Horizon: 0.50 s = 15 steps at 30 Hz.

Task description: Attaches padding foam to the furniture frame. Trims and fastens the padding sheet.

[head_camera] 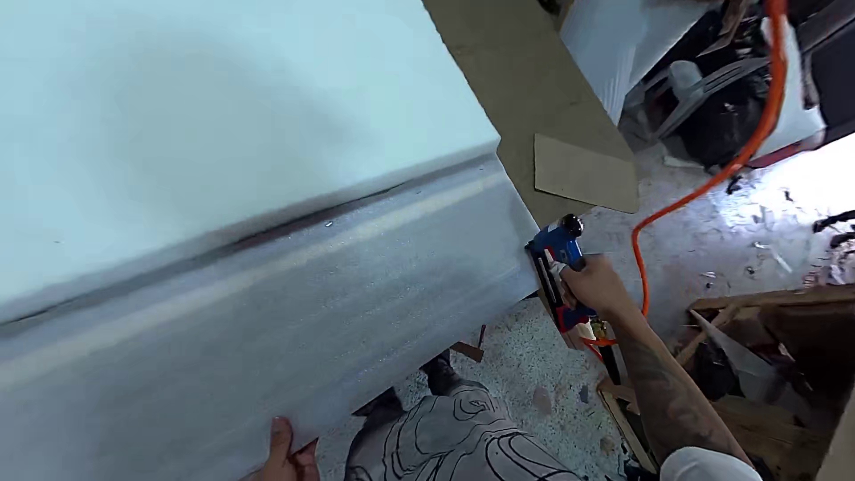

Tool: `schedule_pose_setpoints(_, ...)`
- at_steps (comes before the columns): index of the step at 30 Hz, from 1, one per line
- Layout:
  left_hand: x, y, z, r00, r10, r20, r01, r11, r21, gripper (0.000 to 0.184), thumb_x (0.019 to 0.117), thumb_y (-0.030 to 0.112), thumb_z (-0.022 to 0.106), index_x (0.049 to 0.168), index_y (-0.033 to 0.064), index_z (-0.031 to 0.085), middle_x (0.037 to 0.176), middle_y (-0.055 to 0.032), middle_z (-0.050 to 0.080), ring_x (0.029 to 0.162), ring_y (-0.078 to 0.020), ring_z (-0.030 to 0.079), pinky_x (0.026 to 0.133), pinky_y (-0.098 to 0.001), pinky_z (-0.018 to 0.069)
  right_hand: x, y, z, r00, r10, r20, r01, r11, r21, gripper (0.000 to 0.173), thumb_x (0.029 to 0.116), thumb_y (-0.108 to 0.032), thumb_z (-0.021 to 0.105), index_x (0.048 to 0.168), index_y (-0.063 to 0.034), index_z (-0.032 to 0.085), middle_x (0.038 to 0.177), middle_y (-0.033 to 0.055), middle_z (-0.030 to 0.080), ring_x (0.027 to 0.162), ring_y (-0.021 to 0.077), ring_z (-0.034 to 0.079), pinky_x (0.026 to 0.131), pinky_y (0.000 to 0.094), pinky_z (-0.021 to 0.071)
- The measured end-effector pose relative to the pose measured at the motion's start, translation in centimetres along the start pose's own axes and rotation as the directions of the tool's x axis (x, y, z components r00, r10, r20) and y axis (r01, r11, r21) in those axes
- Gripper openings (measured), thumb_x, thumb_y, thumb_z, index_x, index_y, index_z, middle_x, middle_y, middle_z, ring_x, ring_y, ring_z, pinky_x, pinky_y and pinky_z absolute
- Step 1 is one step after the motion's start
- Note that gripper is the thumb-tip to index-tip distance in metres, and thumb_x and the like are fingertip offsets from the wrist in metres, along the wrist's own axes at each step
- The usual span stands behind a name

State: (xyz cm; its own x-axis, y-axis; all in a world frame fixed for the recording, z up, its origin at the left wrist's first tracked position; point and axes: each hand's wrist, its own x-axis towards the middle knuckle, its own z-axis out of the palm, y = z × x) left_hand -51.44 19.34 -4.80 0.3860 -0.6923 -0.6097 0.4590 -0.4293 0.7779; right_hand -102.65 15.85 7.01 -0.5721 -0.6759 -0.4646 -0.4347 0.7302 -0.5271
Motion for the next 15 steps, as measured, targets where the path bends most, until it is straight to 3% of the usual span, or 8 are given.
schedule_pose_setpoints(2,0.2,-0.2,0.5,0.999,0.013,-0.049,-0.014,1.0,-0.013,0.041,0.1034,0.016,0.062,0.139,0.0051,0.046,0.115,-0.0089,0.07,0.1,-0.0204,0.073,0.085,-0.0413,0.0644,-0.3,-0.5,-0.1,0.999,-0.034,0.008,0.034,0.99,-0.138,0.038,0.0962,-0.043,0.064,0.086,-0.0062,0.066,0.065,0.011,0.066,0.052,0.0267,0.065,0.052,0.0509,0.0571)
schedule_pose_setpoints(4,0.5,-0.4,1.4,0.996,0.019,-0.091,-0.02,1.0,-0.001,0.038,0.1024,0.016,0.063,0.136,0.0048,0.049,0.112,-0.0078,0.071,0.097,-0.0178,0.073,0.083,-0.0383,0.0645,-1.7,-1.4,0.0,0.996,-0.09,0.019,0.092,0.978,-0.189,0.038,0.0952,-0.046,0.064,0.08,-0.011,0.066,0.06,0.0087,0.064,0.048,0.0256,0.063,0.047,0.0499,0.0542)
schedule_pose_setpoints(6,0.5,-0.8,1.4,0.991,0.008,-0.131,-0.006,1.0,0.016,0.037,0.1011,0.018,0.065,0.134,0.0062,0.052,0.111,-0.0069,0.071,0.094,-0.0172,0.073,0.081,-0.0371,0.064,-2.6,-1.5,1.3,0.99,-0.104,0.094,0.121,0.971,-0.205,0.037,0.0962,-0.044,0.064,0.078,-0.0125,0.065,0.059,0.0077,0.064,0.047,0.0254,0.063,0.046,0.0506,0.054)
schedule_pose_setpoints(9,1.0,-0.9,0.8,0.986,0.005,-0.165,-0.007,1.0,-0.009,0.047,0.0974,0.018,0.071,0.138,0.0039,0.051,0.118,-0.0134,0.07,0.099,-0.0249,0.072,0.086,-0.044,0.0631,-4.0,-2.6,3.7,0.969,-0.134,0.208,0.186,0.948,-0.257,0.031,0.0974,-0.037,0.064,0.081,-0.0106,0.066,0.062,0.0089,0.064,0.051,0.0268,0.064,0.05,0.0535,0.055)
schedule_pose_setpoints(13,1.7,-1.1,0.6,0.978,-0.007,-0.207,0.008,1.0,0.006,0.051,0.0939,0.024,0.076,0.134,0.0017,0.055,0.114,-0.0151,0.072,0.097,-0.0266,0.073,0.084,-0.0454,0.0629,-6.7,-4.7,7.1,0.891,-0.336,0.305,0.411,0.883,-0.228,0.024,0.0908,-0.041,0.063,0.079,-0.0198,0.065,0.056,0.0002,0.06,0.046,0.0184,0.061,0.044,0.045,0.0528)
schedule_pose_setpoints(15,2.0,-1.1,0.4,0.983,-0.012,-0.184,0.015,1.0,0.014,0.051,0.0922,0.027,0.078,0.131,0.001,0.057,0.111,-0.0155,0.073,0.094,-0.0263,0.073,0.081,-0.0443,0.0629,-7.4,-6.0,9.9,0.859,-0.364,0.361,0.452,0.87,-0.198,0.02,0.0902,-0.035,0.064,0.08,-0.0186,0.066,0.057,0.0009,0.06,0.047,0.019,0.06,0.044,0.0456,0.0523)
